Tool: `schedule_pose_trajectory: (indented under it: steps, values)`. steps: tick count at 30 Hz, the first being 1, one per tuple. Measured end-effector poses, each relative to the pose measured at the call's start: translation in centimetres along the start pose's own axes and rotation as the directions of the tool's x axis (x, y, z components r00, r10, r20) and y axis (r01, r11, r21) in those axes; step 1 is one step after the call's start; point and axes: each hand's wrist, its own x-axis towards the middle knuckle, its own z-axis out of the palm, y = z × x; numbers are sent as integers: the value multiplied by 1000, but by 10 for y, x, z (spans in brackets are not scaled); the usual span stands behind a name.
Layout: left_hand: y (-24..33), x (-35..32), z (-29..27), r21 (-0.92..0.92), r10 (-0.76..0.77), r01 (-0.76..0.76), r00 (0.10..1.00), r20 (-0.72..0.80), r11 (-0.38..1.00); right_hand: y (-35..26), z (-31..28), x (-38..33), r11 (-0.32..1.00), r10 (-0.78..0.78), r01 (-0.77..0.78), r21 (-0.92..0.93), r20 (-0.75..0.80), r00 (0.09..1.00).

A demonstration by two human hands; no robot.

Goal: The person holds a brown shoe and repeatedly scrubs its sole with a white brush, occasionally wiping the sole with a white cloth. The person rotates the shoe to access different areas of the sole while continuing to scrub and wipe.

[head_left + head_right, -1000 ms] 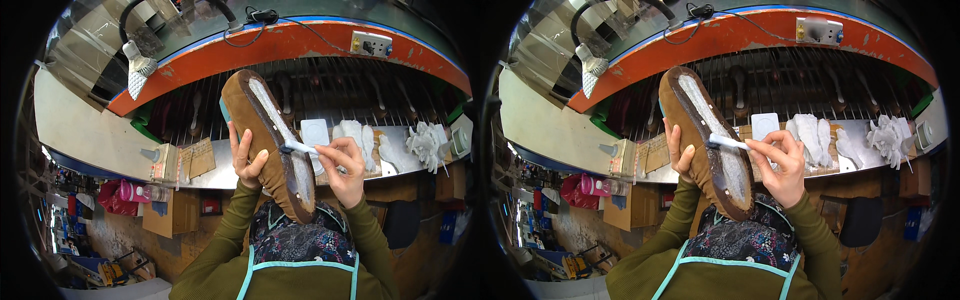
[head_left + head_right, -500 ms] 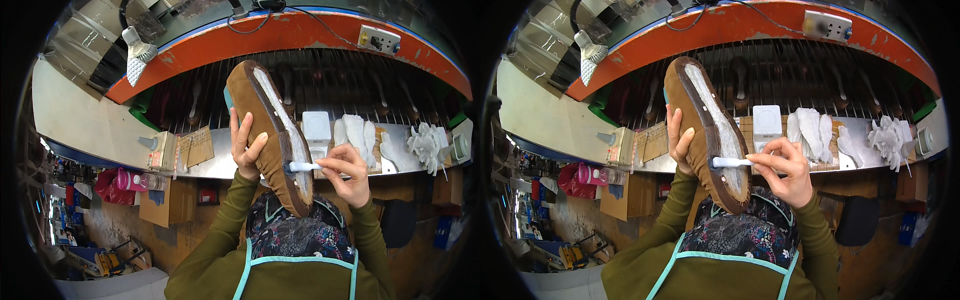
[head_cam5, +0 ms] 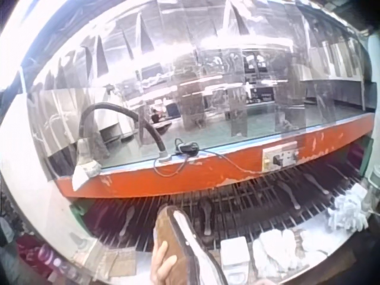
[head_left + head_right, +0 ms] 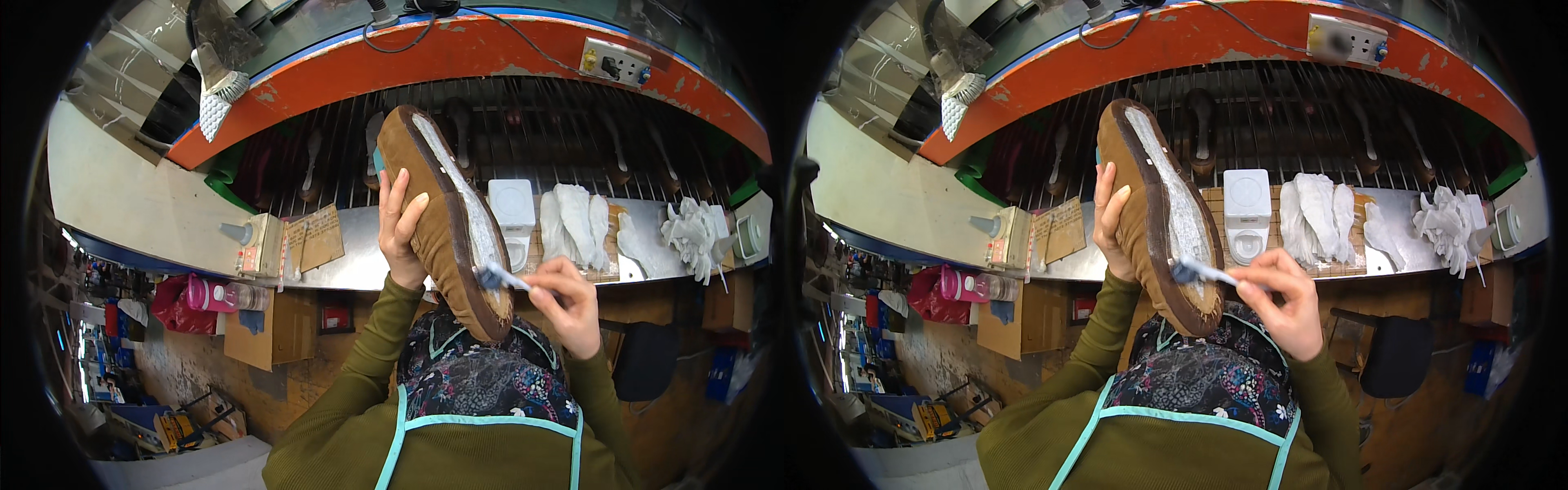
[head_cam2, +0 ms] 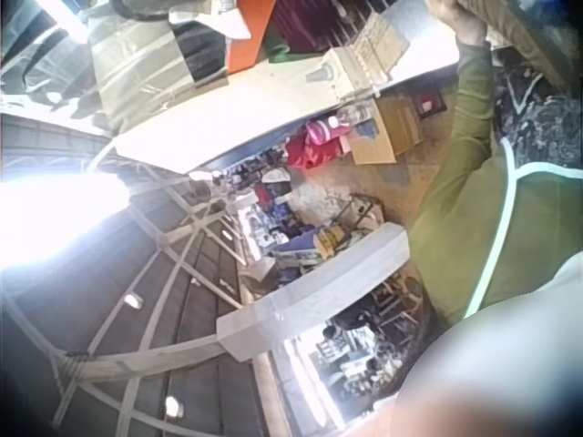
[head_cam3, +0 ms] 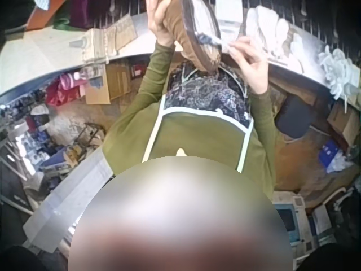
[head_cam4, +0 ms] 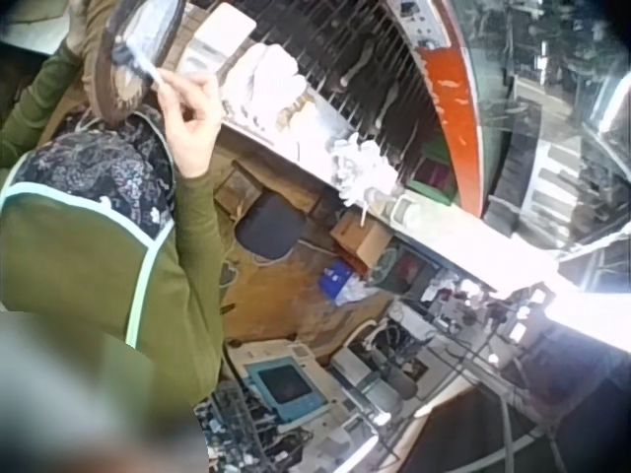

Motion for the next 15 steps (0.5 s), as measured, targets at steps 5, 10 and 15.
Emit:
schedule_pose_trajectory:
  steps: [5,10,15]
  values:
    - [-6,1,0,29,-6,6,1000,17,1000,-9,1,-16,999,-13,12,-52,-27,1000]
    - [-6,0,1,24,10,-11,1000,21,1000,-8,11,-3,981,-104,86,-176,-96,990]
    - [-5,2,-2,43,26,-26,1000,10,999,-11,14,12,921,-207,149,-361,-128,970]
